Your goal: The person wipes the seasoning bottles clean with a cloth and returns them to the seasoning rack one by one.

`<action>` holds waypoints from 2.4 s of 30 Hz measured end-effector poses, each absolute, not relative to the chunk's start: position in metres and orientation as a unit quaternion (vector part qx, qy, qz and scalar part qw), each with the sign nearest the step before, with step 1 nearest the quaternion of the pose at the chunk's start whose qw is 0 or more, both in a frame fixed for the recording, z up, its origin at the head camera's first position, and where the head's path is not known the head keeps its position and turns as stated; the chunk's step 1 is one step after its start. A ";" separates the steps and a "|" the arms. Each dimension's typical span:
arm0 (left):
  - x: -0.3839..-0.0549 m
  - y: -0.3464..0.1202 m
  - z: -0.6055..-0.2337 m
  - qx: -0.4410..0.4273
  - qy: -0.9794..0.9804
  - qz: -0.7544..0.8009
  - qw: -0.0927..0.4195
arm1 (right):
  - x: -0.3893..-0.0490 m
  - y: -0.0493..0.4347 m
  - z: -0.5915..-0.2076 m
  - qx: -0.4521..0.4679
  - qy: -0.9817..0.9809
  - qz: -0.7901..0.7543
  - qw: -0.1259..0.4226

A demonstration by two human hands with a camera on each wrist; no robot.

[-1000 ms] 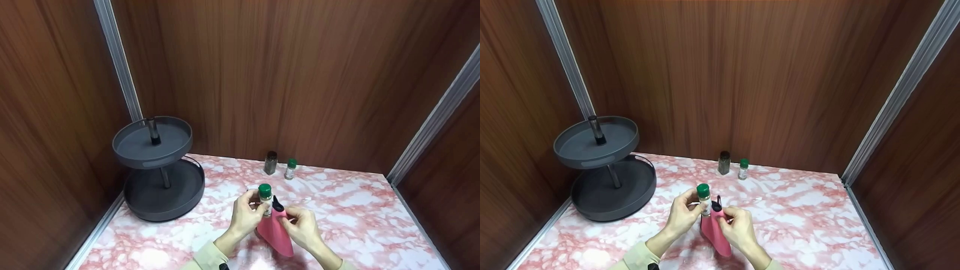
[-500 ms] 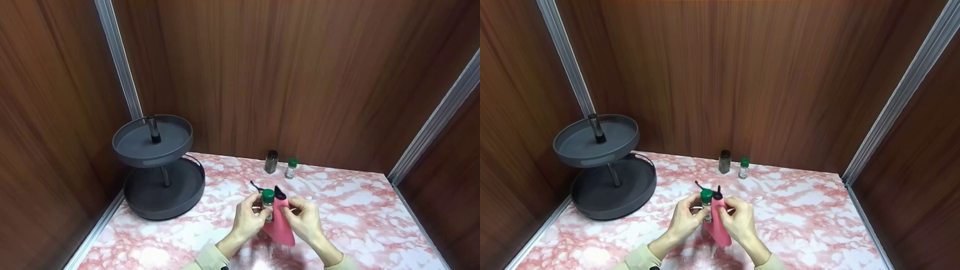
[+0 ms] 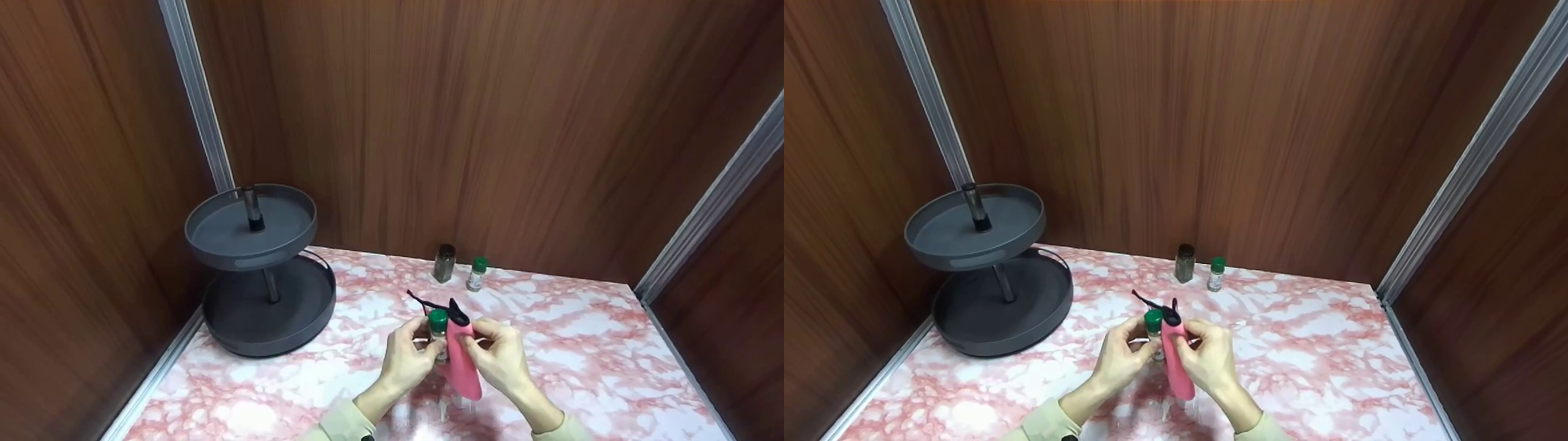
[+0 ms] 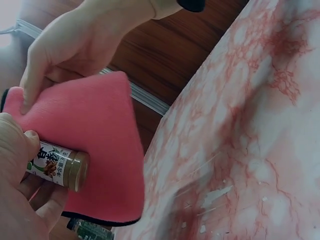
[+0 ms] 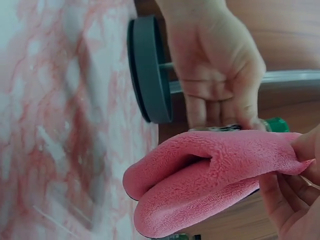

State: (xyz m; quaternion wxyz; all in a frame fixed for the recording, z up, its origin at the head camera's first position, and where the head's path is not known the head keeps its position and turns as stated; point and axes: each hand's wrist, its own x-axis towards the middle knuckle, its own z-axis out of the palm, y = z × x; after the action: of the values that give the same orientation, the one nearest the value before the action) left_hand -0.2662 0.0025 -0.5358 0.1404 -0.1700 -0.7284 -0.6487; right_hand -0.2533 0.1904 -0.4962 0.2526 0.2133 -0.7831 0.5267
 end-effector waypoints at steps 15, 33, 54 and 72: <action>-0.270 -0.002 -0.524 -0.154 -0.734 -0.640 0.165 | -0.244 0.197 -0.527 0.174 -0.823 0.506 0.190; -0.267 -0.016 -0.543 -0.153 -0.742 -0.635 0.152 | -0.249 0.210 -0.512 0.134 -0.821 0.509 0.219; -0.274 -0.045 -0.589 -0.137 -0.774 -0.599 0.154 | -0.253 0.219 -0.501 0.138 -0.821 0.496 0.247; -0.272 -0.055 -0.615 -0.101 -0.806 -0.566 0.140 | -0.254 0.221 -0.504 0.146 -0.811 0.508 0.250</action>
State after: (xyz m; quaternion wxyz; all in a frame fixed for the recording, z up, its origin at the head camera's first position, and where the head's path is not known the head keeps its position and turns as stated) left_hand -0.2717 -0.0546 -0.6149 0.1403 -0.1006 -0.8059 -0.5663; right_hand -0.2541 0.2214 -0.5038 0.2504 0.1463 -0.8110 0.5081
